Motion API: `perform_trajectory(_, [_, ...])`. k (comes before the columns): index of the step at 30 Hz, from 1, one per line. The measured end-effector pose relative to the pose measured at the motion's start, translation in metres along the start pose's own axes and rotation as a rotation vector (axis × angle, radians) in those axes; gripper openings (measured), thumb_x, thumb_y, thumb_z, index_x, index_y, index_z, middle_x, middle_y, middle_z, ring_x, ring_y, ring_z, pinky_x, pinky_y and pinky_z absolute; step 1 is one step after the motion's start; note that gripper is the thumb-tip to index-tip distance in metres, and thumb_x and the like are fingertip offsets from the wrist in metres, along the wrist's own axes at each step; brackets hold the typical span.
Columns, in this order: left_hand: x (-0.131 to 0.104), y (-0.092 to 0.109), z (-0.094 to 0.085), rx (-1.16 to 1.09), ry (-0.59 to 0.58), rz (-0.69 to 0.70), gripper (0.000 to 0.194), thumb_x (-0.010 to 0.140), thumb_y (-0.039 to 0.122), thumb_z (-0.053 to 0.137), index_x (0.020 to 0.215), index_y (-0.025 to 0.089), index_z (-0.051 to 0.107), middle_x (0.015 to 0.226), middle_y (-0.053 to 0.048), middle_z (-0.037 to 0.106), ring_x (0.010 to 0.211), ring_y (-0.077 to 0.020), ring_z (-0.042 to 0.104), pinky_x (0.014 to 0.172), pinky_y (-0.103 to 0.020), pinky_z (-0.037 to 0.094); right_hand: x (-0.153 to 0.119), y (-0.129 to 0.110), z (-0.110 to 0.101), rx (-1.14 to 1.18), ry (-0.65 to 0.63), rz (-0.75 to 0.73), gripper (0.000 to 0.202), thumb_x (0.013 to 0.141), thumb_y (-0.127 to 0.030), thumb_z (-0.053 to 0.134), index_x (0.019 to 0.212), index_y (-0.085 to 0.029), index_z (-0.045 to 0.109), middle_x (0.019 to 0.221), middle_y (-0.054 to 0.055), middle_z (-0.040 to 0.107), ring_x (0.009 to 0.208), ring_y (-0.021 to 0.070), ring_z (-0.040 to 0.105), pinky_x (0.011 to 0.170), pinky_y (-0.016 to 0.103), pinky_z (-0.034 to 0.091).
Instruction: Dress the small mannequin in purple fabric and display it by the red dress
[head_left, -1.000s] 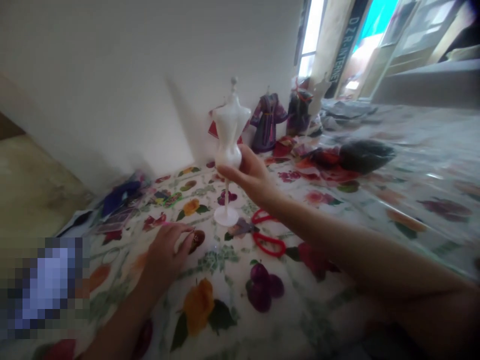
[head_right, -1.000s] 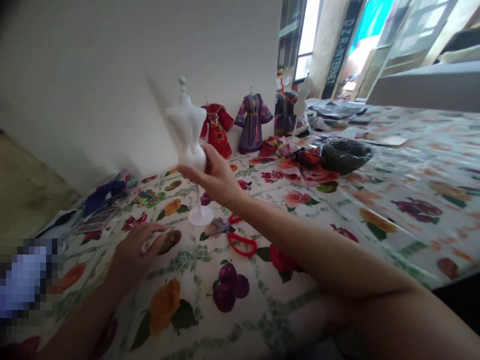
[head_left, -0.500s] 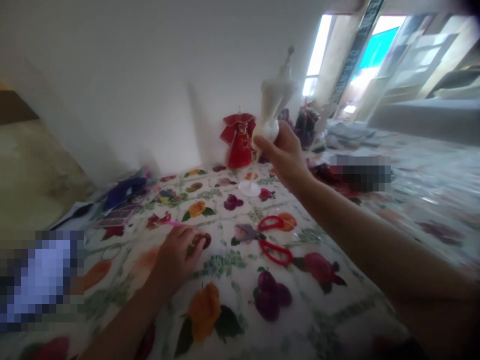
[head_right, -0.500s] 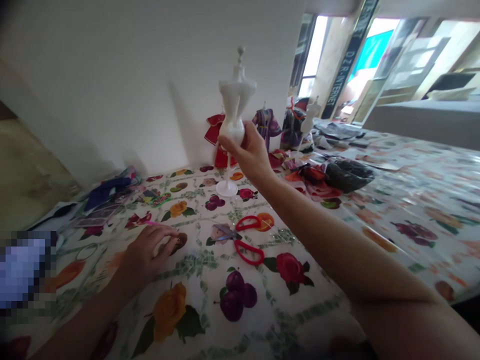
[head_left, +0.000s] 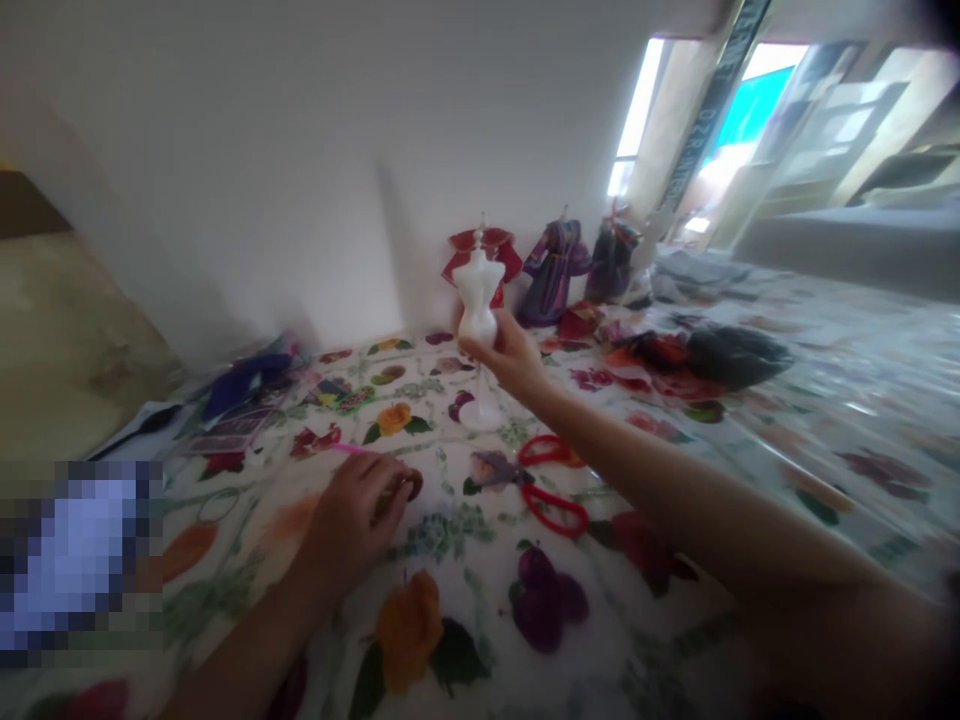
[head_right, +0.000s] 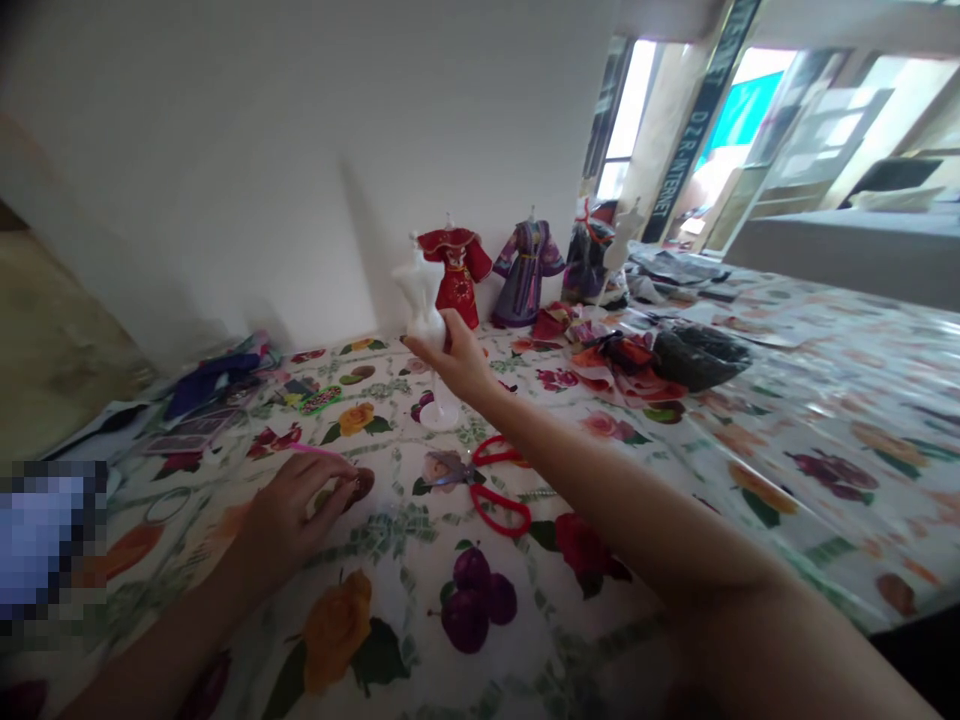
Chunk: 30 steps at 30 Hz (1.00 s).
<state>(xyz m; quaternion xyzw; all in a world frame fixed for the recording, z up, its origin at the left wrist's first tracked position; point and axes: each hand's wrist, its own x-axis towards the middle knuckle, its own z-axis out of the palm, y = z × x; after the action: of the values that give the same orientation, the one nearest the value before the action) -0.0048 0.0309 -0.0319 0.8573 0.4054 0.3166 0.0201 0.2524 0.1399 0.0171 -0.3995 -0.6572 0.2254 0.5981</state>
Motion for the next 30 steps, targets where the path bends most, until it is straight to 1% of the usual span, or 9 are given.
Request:
perform_trajectory(5, [0.001,-0.002,-0.006,0.037,0.040,-0.059,0.017,0.094,0.028,0.049,0.096,0.020,0.065,0.097,-0.007,0.068,0.095,-0.0224,0.063,0.085,-0.038,0.052,-0.003,-0.030,0.006,0.156,-0.044,-0.025,0.044,0.080,-0.051,0.070,0.104,-0.019,0.051,0.083,-0.001,0.059,0.071,0.0124,0.059,0.062,0.026,0.051])
perform_trajectory(9, [0.002,-0.002,-0.012,0.050,0.064,-0.130,0.020,0.094,0.027,0.047,0.098,0.019,0.065,0.097,-0.007,0.068,0.097,-0.0238,0.062,0.088,-0.040,0.050,-0.010,-0.054,0.022,0.154,-0.089,-0.058,0.042,0.079,-0.050,0.073,0.101,-0.021,0.052,0.084,0.000,0.059,0.074,0.0136,0.061,0.063,0.027,0.055])
perform_trajectory(14, [0.002,-0.005,-0.017,0.068,0.138,-0.178,0.020,0.094,0.027,0.047,0.101,0.018,0.065,0.099,-0.009,0.066,0.098,-0.0237,0.061,0.089,-0.040,0.049,-0.009,-0.056,0.049,0.238,-0.123,-0.032,0.044,0.076,-0.051,0.075,0.097,-0.022,0.050,0.084,-0.001,0.058,0.070,0.0136,0.060,0.059,0.028,0.057])
perform_trajectory(17, [0.002,-0.007,-0.019,0.069,0.149,-0.172,0.020,0.094,0.026,0.048,0.099,0.018,0.066,0.097,-0.009,0.067,0.098,-0.0235,0.060,0.091,-0.040,0.048,-0.006,-0.054,0.055,0.247,-0.122,-0.038,0.044,0.076,-0.052,0.075,0.098,-0.023,0.050,0.084,-0.001,0.058,0.072,0.0144,0.061,0.061,0.029,0.058])
perform_trajectory(20, [0.001,-0.006,-0.015,0.085,0.048,-0.153,0.024,0.095,0.027,0.046,0.106,0.017,0.065,0.103,-0.009,0.068,0.103,-0.0237,0.060,0.096,-0.042,0.047,-0.005,-0.054,0.051,0.212,-0.113,-0.053,0.043,0.078,-0.053,0.073,0.100,-0.024,0.051,0.084,-0.001,0.058,0.074,0.0151,0.061,0.063,0.030,0.057])
perform_trajectory(22, [-0.001,-0.005,-0.009,0.137,-0.068,-0.130,0.032,0.096,0.031,0.046,0.120,0.017,0.061,0.123,-0.011,0.064,0.118,-0.0269,0.055,0.104,-0.046,0.043,-0.007,-0.055,0.045,0.203,-0.122,-0.063,0.043,0.079,-0.054,0.072,0.103,-0.024,0.052,0.083,-0.001,0.059,0.075,0.0151,0.062,0.064,0.029,0.056])
perform_trajectory(25, [-0.004,-0.002,-0.001,0.205,-0.278,-0.138,0.050,0.095,0.043,0.047,0.140,0.019,0.047,0.153,-0.013,0.041,0.142,-0.0344,0.033,0.113,-0.055,0.032,-0.012,-0.055,0.035,0.218,-0.116,-0.070,0.043,0.081,-0.052,0.071,0.109,-0.025,0.053,0.086,-0.001,0.060,0.076,0.0144,0.062,0.067,0.029,0.056])
perform_trajectory(27, [-0.006,0.000,0.000,0.200,-0.399,-0.158,0.057,0.096,0.051,0.043,0.146,0.022,0.041,0.160,-0.010,0.028,0.147,-0.0361,0.022,0.115,-0.058,0.027,-0.015,-0.053,0.029,0.231,-0.096,-0.071,0.042,0.081,-0.050,0.071,0.110,-0.025,0.053,0.089,-0.001,0.059,0.076,0.0135,0.062,0.069,0.030,0.056])
perform_trajectory(30, [-0.007,0.009,-0.004,0.168,-0.547,-0.182,0.064,0.096,0.059,0.034,0.150,0.025,0.035,0.164,-0.007,0.018,0.150,-0.0361,0.013,0.118,-0.060,0.021,-0.020,-0.049,0.020,0.228,-0.081,-0.075,0.039,0.081,-0.049,0.071,0.108,-0.025,0.055,0.091,-0.001,0.059,0.079,0.0138,0.062,0.073,0.031,0.057])
